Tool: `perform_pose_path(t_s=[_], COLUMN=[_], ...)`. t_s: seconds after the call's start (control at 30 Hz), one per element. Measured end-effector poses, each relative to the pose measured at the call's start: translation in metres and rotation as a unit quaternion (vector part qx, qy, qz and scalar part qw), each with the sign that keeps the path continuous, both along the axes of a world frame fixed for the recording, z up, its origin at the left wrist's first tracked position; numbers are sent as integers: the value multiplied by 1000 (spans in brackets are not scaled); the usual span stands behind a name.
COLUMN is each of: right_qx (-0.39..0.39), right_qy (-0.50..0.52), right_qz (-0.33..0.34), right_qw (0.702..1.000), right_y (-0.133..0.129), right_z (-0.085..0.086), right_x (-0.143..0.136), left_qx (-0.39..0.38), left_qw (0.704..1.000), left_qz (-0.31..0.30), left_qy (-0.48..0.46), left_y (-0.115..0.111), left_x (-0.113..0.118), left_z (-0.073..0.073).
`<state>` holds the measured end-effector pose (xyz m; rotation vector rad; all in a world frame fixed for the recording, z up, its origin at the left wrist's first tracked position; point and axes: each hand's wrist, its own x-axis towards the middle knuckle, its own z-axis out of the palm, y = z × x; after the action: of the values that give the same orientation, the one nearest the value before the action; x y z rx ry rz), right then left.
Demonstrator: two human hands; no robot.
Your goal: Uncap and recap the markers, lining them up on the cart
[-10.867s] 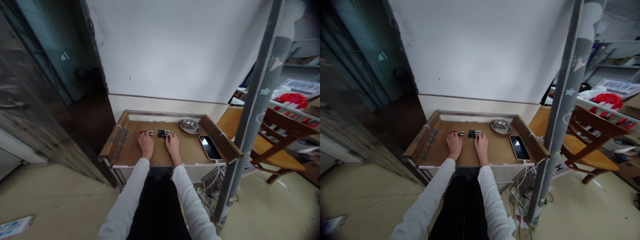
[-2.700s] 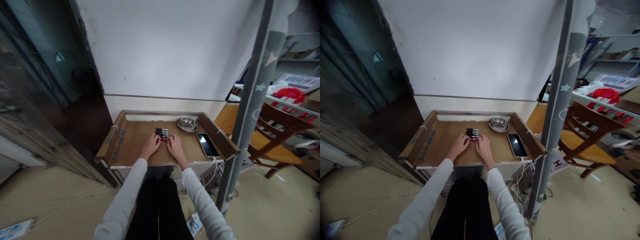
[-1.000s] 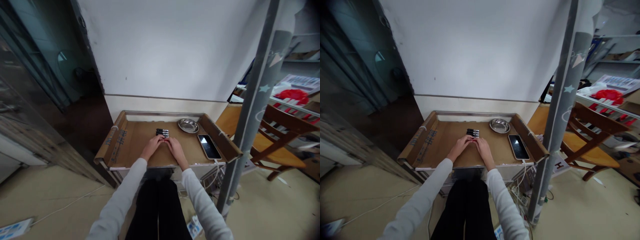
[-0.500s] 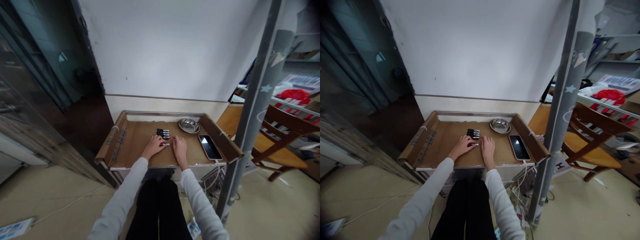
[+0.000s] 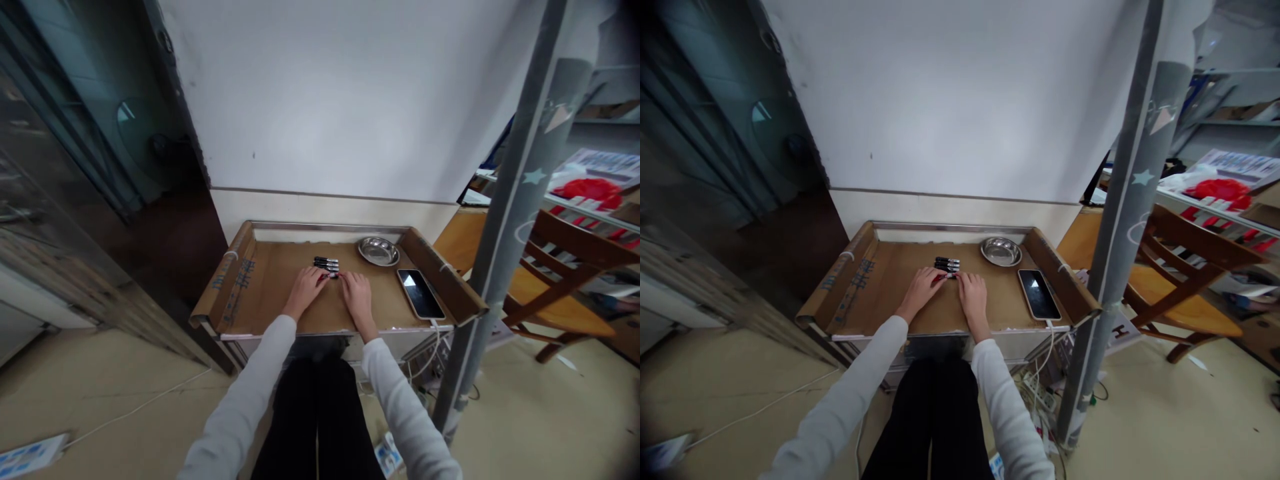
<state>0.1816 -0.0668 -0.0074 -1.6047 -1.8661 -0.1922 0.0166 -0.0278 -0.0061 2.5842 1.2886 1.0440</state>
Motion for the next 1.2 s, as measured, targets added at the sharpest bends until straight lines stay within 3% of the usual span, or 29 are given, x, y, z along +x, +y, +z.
perform_pose_path(t_s=[0.17,0.3,0.43,0.53,0.73,0.93,1.2], right_qx=[-22,-5,6,-8,-24,-33,-37], right_qy=[4,42,42,1,-57,-74,-72], right_qz=[109,191,141,82,9,-16,-4], right_qw=[994,981,989,997,998,997,997], right_y=[-1,1,7,11,12,14,15], right_z=[4,5,-2,-6,-8,-10,-13], right_x=[-5,-7,-4,-2,-3,-3,-2], left_qx=[6,26,10,-19,-9,-10,-25], left_qw=[1000,995,972,961,972,999,1000], left_qz=[-3,90,235,275,232,46,10], left_qy=[-9,-23,-26,-13,-44,5,5], left_y=[-1,-1,8,17,21,11,13], left_x=[-1,-3,-6,-7,-5,-1,-2], left_z=[0,0,-5,-12,-19,-15,-15])
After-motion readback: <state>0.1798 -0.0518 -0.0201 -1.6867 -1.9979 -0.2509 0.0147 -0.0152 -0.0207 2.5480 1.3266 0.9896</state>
